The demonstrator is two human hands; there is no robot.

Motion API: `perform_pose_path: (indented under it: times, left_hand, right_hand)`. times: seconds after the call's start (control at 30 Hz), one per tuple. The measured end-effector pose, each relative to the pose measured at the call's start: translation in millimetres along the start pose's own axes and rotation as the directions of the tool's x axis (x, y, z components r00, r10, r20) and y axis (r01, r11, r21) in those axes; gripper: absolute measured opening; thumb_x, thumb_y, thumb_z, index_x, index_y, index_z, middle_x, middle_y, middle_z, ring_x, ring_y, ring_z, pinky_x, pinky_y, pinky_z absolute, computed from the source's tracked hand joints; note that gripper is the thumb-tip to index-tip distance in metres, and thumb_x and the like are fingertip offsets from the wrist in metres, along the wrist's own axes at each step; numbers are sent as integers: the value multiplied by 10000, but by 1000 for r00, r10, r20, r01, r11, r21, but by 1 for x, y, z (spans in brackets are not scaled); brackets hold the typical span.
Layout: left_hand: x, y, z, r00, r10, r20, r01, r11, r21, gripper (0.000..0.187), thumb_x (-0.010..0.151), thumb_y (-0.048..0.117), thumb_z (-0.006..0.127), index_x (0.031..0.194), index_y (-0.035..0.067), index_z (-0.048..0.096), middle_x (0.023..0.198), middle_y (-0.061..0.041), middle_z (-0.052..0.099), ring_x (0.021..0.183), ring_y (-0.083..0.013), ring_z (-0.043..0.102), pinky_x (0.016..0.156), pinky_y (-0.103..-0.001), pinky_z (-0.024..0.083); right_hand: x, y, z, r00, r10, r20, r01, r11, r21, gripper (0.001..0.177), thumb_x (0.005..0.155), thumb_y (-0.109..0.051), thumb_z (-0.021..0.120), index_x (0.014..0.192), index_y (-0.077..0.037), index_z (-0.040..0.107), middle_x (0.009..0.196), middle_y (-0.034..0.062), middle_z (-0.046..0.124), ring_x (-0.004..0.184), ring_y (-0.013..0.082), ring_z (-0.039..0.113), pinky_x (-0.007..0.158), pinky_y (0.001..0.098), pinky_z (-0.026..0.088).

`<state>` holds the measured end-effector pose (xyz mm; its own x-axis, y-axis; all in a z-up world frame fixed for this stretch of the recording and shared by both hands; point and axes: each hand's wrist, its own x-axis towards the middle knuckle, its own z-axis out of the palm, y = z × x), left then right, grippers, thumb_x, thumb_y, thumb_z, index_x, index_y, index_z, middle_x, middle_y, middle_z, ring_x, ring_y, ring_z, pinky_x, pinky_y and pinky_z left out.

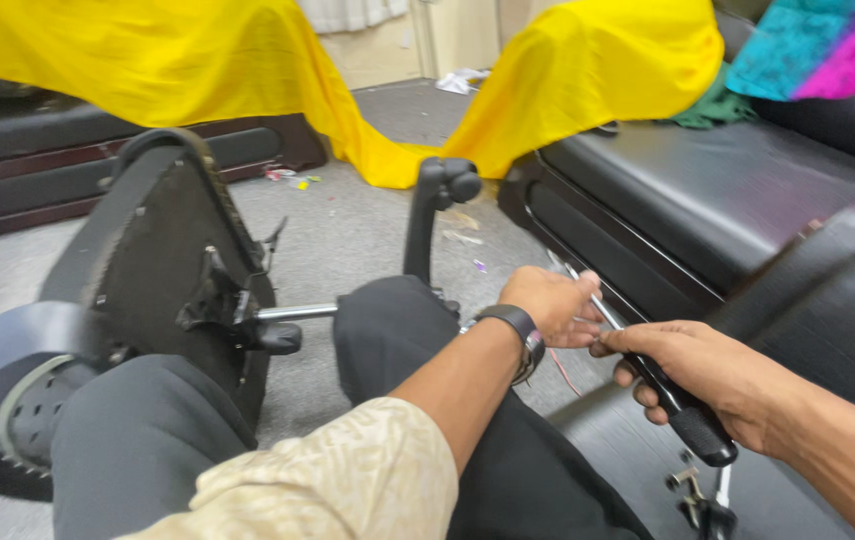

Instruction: The person uses a screwdriver to tighten screws on the underside of an office chair seat. They hold the chair steady with one hand while turning the screwdriver with the other, working on multiple screw locations.

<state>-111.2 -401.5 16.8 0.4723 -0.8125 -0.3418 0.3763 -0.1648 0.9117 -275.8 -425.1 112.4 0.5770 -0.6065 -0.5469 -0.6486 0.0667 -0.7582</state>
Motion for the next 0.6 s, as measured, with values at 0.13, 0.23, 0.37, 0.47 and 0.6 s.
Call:
perform_pose_path:
  times: [0.13,0.23,0.37,0.47,0.6]
  left_hand:
    - [-23,36,-65,988,74,-136,-103,969,-223,363,951,303,595,1138,4,682,1017,-152,759,828,-262,738,627,-359,603]
    - [-58,49,-109,930,196,-310,-252,955,-155,325,905,222,682,1133,-8,707,1030,-126,774,849,-227,753,652,-344,606]
    - [-105,52,-151,903,192,-385,-297,925,-235,333,883,212,705,1127,-15,707,1025,-122,780,861,-207,743,680,-333,604]
    - [-136,48,-178,884,141,-447,-305,897,-321,335,887,219,700,1146,6,693,1035,-110,775,878,-205,738,679,-320,585]
    - [-171,37,-206,810,87,-579,-373,840,-395,330,906,203,682,1161,-6,695,1036,-115,777,901,-201,736,668,-305,582]
  right_hand:
    - [-7,-40,36,987,-93,133,95,996,-4,320,945,-279,637,1053,5,737,702,58,584,538,142,485,462,290,398]
    - [-12,-64,68,972,-104,212,115,993,-38,328,940,-292,626,1066,-12,744,691,51,588,534,135,485,468,290,410]
    - [-19,-82,110,946,-116,302,143,987,-71,315,923,-292,649,1044,-21,753,686,38,604,535,128,508,473,284,434]
    - [-23,-89,139,921,-123,370,164,983,-81,254,912,-235,689,1017,-4,687,711,33,614,560,123,543,505,277,471]
    - [-26,-98,173,875,-125,468,220,963,-154,204,926,-228,676,1005,-42,705,709,31,624,578,114,595,555,254,522]
